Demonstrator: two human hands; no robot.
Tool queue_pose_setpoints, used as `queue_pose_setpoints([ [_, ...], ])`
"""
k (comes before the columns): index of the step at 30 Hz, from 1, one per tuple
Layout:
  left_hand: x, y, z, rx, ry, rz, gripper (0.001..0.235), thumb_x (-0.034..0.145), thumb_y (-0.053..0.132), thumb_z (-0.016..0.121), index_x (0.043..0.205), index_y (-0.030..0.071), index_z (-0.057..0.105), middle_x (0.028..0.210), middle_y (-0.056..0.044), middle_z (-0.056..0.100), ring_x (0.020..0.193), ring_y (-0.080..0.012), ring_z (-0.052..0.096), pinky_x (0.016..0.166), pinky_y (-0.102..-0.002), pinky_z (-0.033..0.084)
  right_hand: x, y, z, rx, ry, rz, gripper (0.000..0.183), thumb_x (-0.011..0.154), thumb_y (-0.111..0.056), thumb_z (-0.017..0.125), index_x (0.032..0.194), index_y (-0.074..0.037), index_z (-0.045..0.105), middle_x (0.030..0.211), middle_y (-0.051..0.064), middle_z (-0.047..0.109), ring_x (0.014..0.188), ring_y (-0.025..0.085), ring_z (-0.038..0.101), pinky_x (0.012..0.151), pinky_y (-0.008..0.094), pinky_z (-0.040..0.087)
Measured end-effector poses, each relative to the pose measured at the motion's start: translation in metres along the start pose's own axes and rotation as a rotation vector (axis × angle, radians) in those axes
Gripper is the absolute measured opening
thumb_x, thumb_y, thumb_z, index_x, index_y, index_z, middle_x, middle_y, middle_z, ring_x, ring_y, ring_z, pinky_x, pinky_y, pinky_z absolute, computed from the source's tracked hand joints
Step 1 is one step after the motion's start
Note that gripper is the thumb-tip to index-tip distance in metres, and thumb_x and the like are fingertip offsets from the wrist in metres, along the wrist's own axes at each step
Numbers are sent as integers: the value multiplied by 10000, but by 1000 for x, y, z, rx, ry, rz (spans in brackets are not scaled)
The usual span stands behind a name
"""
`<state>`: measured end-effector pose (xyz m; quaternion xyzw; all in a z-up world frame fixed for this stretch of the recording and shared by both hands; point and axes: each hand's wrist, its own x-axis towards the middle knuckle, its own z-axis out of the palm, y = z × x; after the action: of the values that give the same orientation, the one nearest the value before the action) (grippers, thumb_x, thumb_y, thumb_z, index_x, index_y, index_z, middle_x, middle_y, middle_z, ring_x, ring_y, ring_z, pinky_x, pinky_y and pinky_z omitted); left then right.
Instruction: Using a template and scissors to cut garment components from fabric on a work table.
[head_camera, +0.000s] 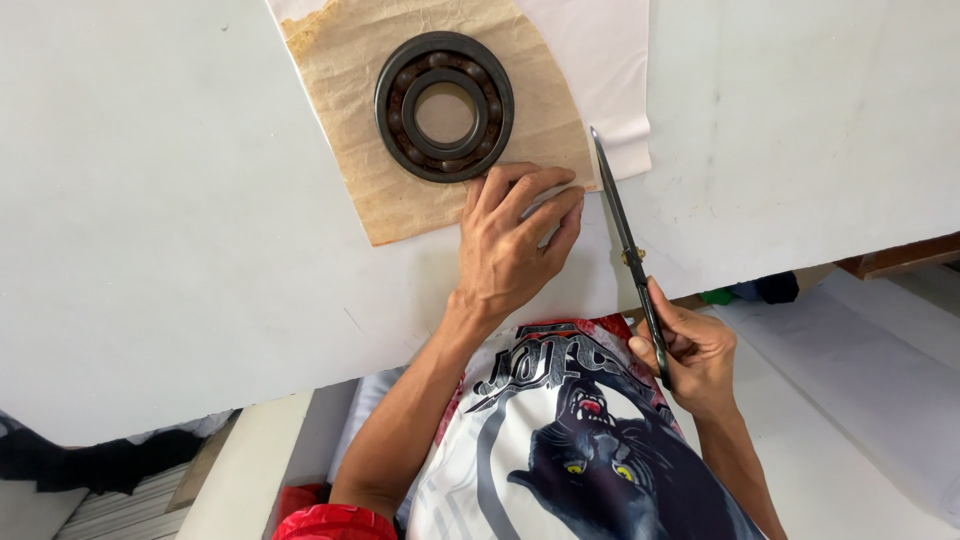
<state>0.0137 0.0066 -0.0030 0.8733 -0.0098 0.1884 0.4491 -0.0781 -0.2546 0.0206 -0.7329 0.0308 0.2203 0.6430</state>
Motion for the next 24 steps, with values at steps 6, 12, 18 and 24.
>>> queue_pose_setpoints([
  [6, 3, 0, -2, 1, 2, 17, 88, 864, 42, 748, 903, 121, 754, 1026, -28, 723, 933, -253, 678, 741, -352, 476, 10, 10, -9, 7, -23, -22, 657, 712, 84, 784, 1347, 101, 616, 644, 112, 621, 536, 62, 525, 447, 224, 440],
  [12, 4, -1, -2, 18, 15, 28, 103, 852, 36, 742, 890, 131, 751, 1023, -19, 721, 925, -242, 680, 731, -348, 475, 14, 0, -6, -7, -17, -8, 618, 738, 107, 766, 1339, 80, 621, 639, 127, 638, 519, 83, 547, 436, 256, 448],
  [18, 7, -1, -2, 5, 37, 56, 98, 851, 28, 738, 898, 114, 742, 1023, -35, 719, 914, -256, 684, 734, -355, 490, 20, 9, -13, -9, -42, -43, 653, 711, 89, 781, 1343, 99, 617, 611, 96, 603, 512, 74, 534, 414, 238, 429],
  [24, 2, 7, -7, -48, 89, 74, 86, 845, 41, 751, 901, 106, 756, 1044, -65, 743, 915, -286, 715, 755, -370, 532, 31, -1, -10, 9, -91, -76, 670, 730, 106, 756, 1378, 96, 585, 605, 76, 599, 497, 74, 571, 420, 192, 416],
])
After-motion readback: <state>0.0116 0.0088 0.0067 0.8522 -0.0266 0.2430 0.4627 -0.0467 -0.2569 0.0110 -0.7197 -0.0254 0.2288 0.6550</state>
